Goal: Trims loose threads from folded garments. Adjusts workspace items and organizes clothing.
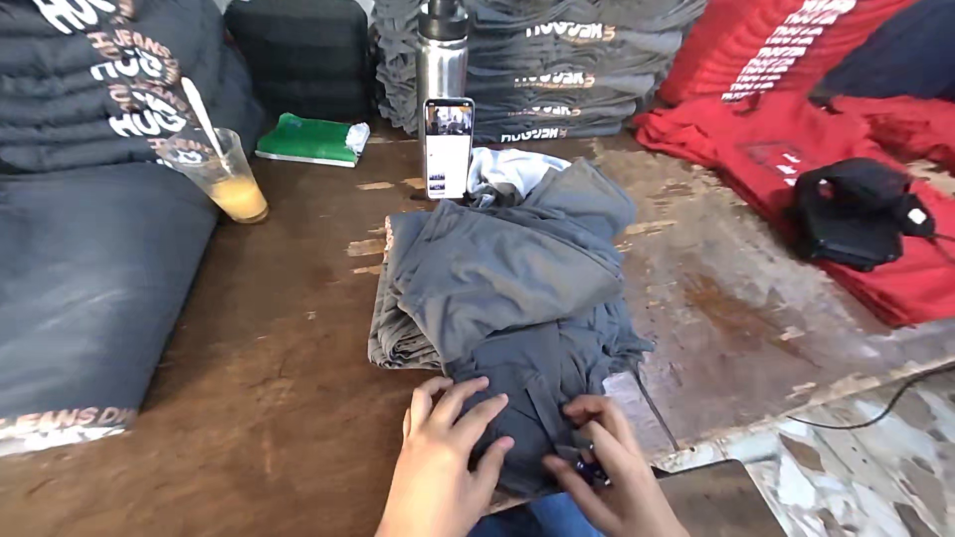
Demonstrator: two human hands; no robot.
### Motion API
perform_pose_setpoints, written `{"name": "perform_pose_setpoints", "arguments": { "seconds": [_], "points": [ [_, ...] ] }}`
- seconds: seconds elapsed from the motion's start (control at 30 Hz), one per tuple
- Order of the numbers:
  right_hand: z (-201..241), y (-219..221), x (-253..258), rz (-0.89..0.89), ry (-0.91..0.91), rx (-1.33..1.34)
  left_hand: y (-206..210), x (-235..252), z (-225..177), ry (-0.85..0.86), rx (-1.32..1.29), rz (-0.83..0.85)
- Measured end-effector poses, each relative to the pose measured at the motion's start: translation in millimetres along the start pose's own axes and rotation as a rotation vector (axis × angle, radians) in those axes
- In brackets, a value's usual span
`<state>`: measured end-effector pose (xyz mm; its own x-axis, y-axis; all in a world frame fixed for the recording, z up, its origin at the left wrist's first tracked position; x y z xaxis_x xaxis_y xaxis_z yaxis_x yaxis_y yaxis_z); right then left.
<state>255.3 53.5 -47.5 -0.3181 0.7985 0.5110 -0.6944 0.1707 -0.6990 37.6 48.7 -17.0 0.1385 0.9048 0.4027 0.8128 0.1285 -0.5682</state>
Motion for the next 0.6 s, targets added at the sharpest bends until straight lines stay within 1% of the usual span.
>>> {"name": "perform_pose_setpoints", "arguments": {
  "seconds": [0.03, 0.1, 0.2, 0.27, 0.4, 0.5, 0.6],
  "points": [
    [-2.4, 0.1, 0.1, -0.051, 0.030, -0.030, 7.3, 0.8, -2.8, 0.008, 0.066, -0.024],
    [-4.0, -0.2, 5.6, -0.086, 0.056, -0.085, 20.6, 4.8, -6.0, 0.015, 0.122, -0.071],
    [0.0, 0.8, 15.9, -0.058, 0.022, -0.153, 30.7, 10.3, -5.7, -0.006, 0.083, -0.096],
    [4.8, 1.4, 19.9, -0.046, 0.002, -0.136, 29.1, 9.9, -7.0, -0.010, 0.101, -0.102],
    [12.1, -3.8, 22.8, -0.056, -0.063, 0.043, 21.7, 2.7, -5.1, 0.001, 0.100, -0.132],
    [24.4, -21.9, 25.4, -0.091, -0.135, 0.255, 11.9, -3.9, -3.0, 0.021, 0.029, -0.219],
    [26.0, -42.0, 32.1, -0.173, -0.102, 0.354, -0.7, -11.4, -4.8, 0.048, -0.023, -0.259]
  ]
}}
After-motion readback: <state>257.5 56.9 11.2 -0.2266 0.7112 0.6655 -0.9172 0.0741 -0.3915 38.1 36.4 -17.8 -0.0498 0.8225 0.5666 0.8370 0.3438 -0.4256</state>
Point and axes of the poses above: each hand's wrist, its own x-axis towards the middle knuckle, its own y-axis out of the palm, z = x × y, the point moved 4 cm from there along x, towards the middle knuckle, and after that the axes turned 11 degrees about -x, right-handed, at the moved point
